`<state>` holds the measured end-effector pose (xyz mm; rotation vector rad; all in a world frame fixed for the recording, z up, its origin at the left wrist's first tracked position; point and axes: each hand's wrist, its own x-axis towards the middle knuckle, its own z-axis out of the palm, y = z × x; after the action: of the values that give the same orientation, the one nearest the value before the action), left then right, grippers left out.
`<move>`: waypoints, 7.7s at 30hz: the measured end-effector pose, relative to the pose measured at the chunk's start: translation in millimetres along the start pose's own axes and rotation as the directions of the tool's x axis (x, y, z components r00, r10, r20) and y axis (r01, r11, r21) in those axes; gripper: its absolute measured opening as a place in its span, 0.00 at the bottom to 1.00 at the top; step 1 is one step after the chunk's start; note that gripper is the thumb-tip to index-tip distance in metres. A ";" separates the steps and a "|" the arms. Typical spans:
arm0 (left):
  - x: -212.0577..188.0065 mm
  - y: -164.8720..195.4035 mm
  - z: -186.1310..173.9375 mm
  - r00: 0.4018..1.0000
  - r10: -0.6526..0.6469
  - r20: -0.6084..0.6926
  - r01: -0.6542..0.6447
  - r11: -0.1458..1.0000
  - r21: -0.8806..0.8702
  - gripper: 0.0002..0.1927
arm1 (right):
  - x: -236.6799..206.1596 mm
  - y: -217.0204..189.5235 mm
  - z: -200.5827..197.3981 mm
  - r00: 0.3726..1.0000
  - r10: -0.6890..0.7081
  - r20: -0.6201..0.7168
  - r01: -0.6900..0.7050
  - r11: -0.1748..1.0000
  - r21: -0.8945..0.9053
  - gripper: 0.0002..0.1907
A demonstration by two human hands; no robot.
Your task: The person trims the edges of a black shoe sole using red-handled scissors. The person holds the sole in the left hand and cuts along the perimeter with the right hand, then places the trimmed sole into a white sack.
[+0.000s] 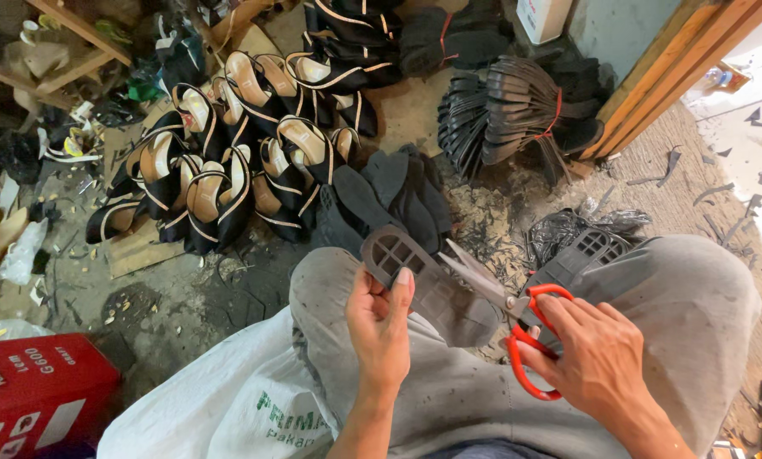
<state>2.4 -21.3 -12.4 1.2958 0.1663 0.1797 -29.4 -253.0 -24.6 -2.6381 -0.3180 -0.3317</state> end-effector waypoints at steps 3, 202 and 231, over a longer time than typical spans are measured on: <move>-7.9 2.4 6.7 0.998 -0.012 0.066 0.009 0.999 0.043 0.13 | 3.5 -9.0 -0.6 0.997 0.045 0.055 -0.043 0.999 -0.029 0.29; -10.0 22.6 -22.8 0.992 -0.016 0.125 0.009 0.998 0.058 0.11 | 18.1 -23.1 -16.6 0.976 0.063 0.208 -0.068 0.997 0.020 0.29; -17.5 29.4 -19.4 0.972 -0.067 0.226 0.010 0.970 0.242 0.10 | 21.6 -20.9 -18.2 0.998 -0.052 0.023 0.051 0.998 0.032 0.28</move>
<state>-20.1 0.6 11.2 1.5423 0.0121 -0.0285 -18.1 -239.8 6.0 -2.6084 -0.3961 -0.3089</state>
